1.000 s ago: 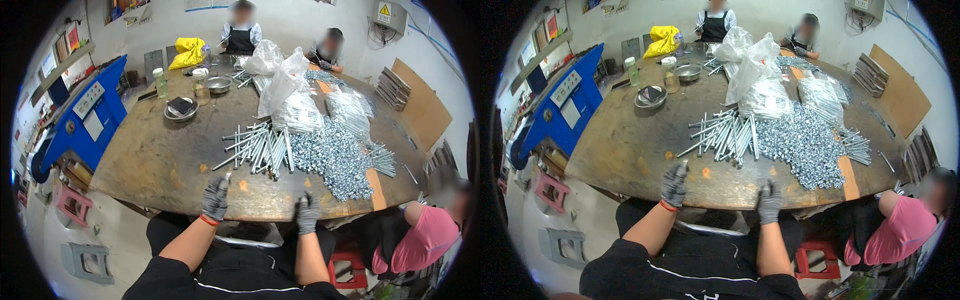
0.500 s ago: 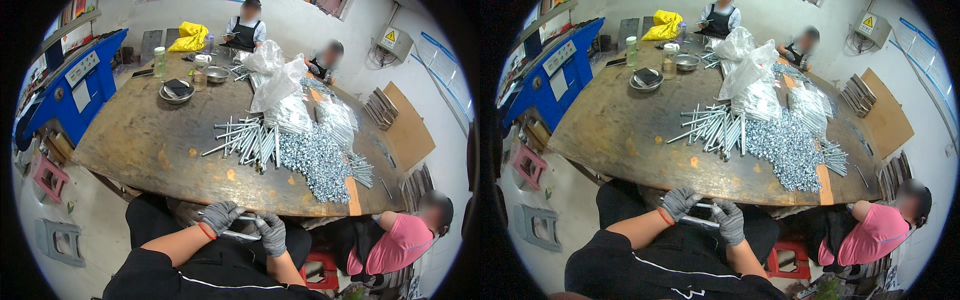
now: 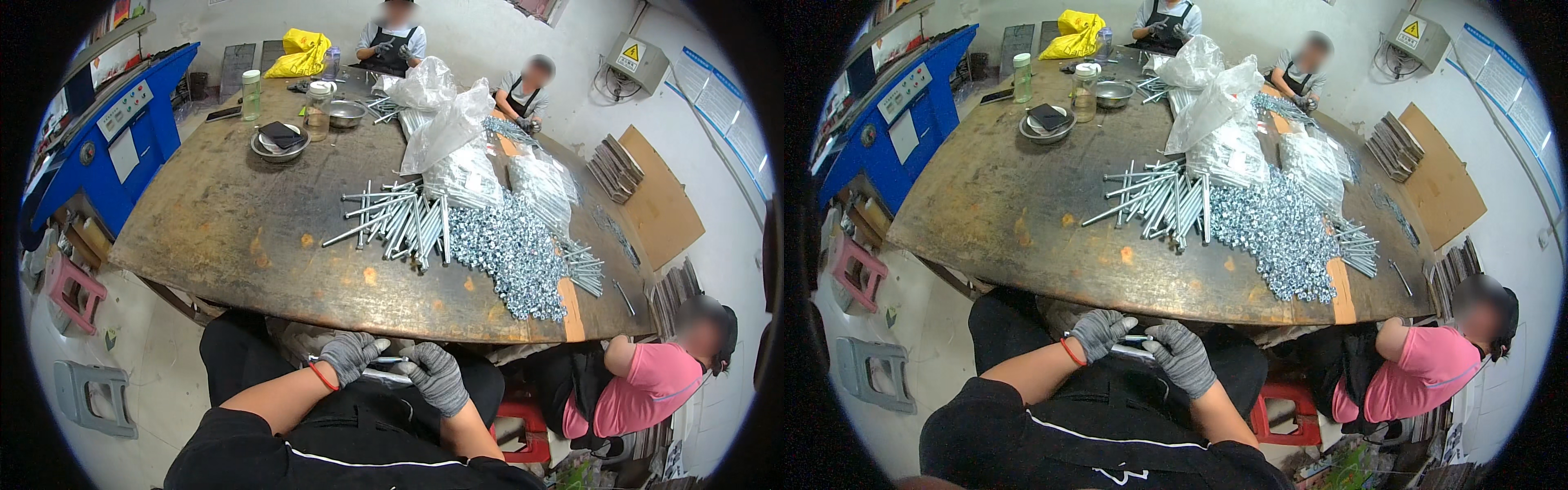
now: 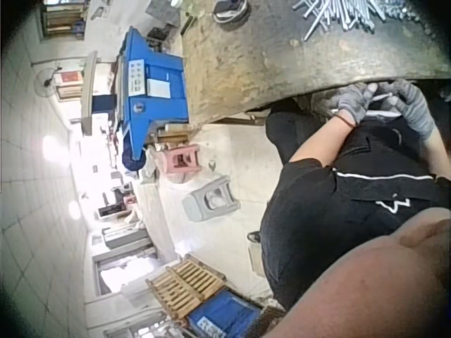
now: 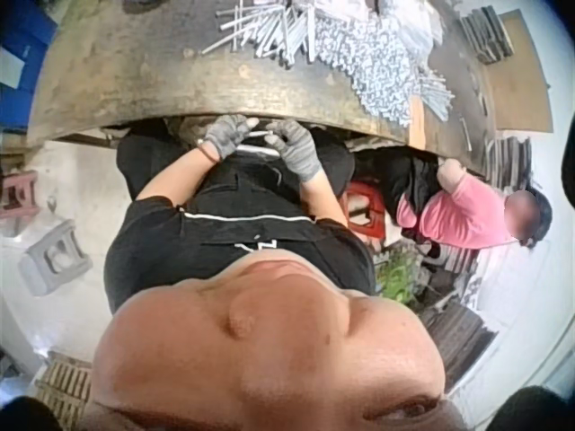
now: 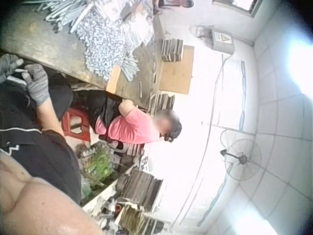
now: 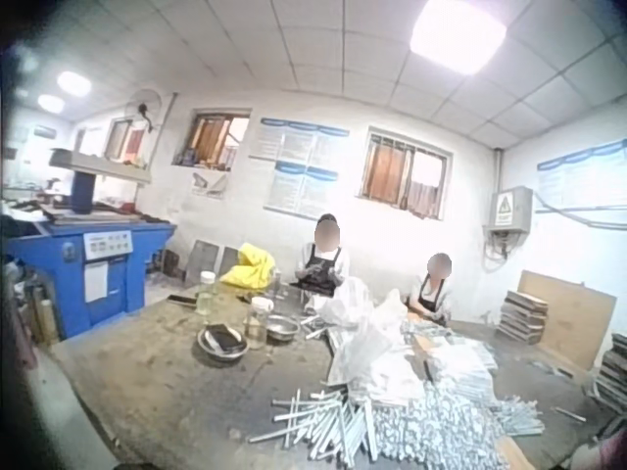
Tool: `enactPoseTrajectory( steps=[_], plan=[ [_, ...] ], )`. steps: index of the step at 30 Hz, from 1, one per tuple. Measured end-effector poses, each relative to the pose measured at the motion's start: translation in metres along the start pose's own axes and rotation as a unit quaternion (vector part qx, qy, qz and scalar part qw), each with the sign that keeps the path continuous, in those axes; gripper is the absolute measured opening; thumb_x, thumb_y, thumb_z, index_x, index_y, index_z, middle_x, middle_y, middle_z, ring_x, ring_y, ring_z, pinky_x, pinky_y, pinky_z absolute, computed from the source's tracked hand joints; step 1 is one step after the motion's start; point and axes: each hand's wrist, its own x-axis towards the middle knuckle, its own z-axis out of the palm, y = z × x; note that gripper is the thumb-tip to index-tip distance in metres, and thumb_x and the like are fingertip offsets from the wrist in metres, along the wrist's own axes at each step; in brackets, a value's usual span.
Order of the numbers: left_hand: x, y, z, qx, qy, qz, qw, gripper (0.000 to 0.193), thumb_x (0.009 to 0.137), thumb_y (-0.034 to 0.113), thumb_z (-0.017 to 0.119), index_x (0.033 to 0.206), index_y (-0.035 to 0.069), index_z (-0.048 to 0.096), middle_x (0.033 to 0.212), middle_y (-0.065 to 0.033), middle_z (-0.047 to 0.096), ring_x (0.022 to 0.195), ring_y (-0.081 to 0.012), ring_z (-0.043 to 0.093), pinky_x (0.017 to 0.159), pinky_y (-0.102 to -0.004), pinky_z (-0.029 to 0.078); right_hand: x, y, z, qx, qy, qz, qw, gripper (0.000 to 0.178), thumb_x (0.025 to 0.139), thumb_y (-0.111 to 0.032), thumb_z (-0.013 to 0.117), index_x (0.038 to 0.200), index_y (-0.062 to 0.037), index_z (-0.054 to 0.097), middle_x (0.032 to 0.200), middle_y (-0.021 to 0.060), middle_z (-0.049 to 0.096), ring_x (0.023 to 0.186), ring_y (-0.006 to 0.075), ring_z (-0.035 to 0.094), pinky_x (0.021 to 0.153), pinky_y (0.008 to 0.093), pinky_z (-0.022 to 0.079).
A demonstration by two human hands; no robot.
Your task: The person repeatedly picks up metal rods and small fasteners from a table, threads the fasteners onto the rods by hand, and places the assembled units back on the table. Other workers are present at the same table performing similar tasks.
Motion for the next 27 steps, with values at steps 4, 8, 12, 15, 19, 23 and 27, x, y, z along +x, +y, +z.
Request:
enactPoseTrajectory(
  steps=[4,8,12,15,19,23,27],
  plan=[
    [-0.001,0.010,-0.004,0.073,0.006,-0.038,0.997,0.045,0.093,0.045,0.038,0.090,0.008,0.063,0.079,-0.0155,0.062,0.078,-0.0343,0.059,0.068,-0.0445,0.045,-0.002,0.014,0.014,-0.199,0.036,0.002,0.979,0.032,0.088,-0.035,0.055,0.080,-0.0044,0.063,0.077,0.0176,0.062,0.068,0.0340,0.059,0.061,0.0405,0.048],
    [-0.006,0.019,-0.008,0.048,-0.023,-0.038,0.998,0.043,0.093,0.043,0.036,0.090,0.008,0.063,0.085,-0.0156,0.063,0.082,-0.0337,0.059,0.070,-0.0439,0.045,-0.002,0.017,0.021,-0.223,0.087,-0.004,0.971,0.032,0.088,-0.031,0.055,0.073,-0.0032,0.061,0.066,0.0170,0.056,0.061,0.0347,0.057,0.055,0.0412,0.045],
    [-0.022,0.023,-0.005,-0.051,-0.044,0.020,0.998,0.038,0.093,0.038,0.038,0.092,0.007,0.061,0.086,-0.0159,0.063,0.083,-0.0340,0.059,0.073,-0.0418,0.045,0.005,0.010,0.015,-0.217,0.063,-0.004,0.974,0.033,0.089,-0.031,0.054,0.071,-0.0032,0.059,0.064,0.0169,0.056,0.059,0.0350,0.056,0.054,0.0416,0.044],
    [-0.029,0.017,0.006,-0.051,-0.011,0.048,0.997,0.037,0.093,0.037,0.040,0.095,0.006,0.061,0.086,-0.0161,0.063,0.083,-0.0340,0.059,0.073,-0.0416,0.046,0.005,0.014,0.011,-0.224,0.046,-0.039,0.973,0.036,0.089,-0.031,0.055,0.066,-0.0031,0.058,0.059,0.0150,0.053,0.056,0.0341,0.054,0.052,0.0402,0.043],
    [-0.032,0.029,0.003,-0.035,0.029,0.079,0.996,0.037,0.092,0.037,0.042,0.095,0.006,0.061,0.087,-0.0165,0.063,0.084,-0.0341,0.059,0.072,-0.0411,0.046,0.000,0.012,0.010,-0.158,0.050,0.023,0.986,0.036,0.089,-0.034,0.052,0.069,-0.0042,0.057,0.065,0.0168,0.056,0.061,0.0316,0.056,0.055,0.0377,0.044],
    [-0.024,0.039,0.005,-0.103,-0.022,0.121,0.987,0.035,0.092,0.035,0.042,0.098,0.005,0.061,0.088,-0.0158,0.063,0.083,-0.0342,0.059,0.072,-0.0407,0.046,0.004,0.002,0.034,0.257,0.152,0.154,0.942,0.044,0.090,-0.045,0.045,0.089,-0.0018,0.056,0.083,0.0121,0.056,0.076,0.0237,0.054,0.066,0.0368,0.040],
    [-0.004,0.031,0.004,0.024,0.156,0.183,0.970,0.029,0.092,0.028,0.044,0.093,0.005,0.061,0.078,-0.0154,0.061,0.076,-0.0341,0.058,0.067,-0.0419,0.046,0.014,-0.009,0.047,0.533,0.062,0.127,0.834,0.082,0.085,-0.065,0.039,0.136,-0.0011,0.035,0.141,0.0145,0.035,0.132,0.0259,0.027,0.107,0.0399,0.022]
  ],
)
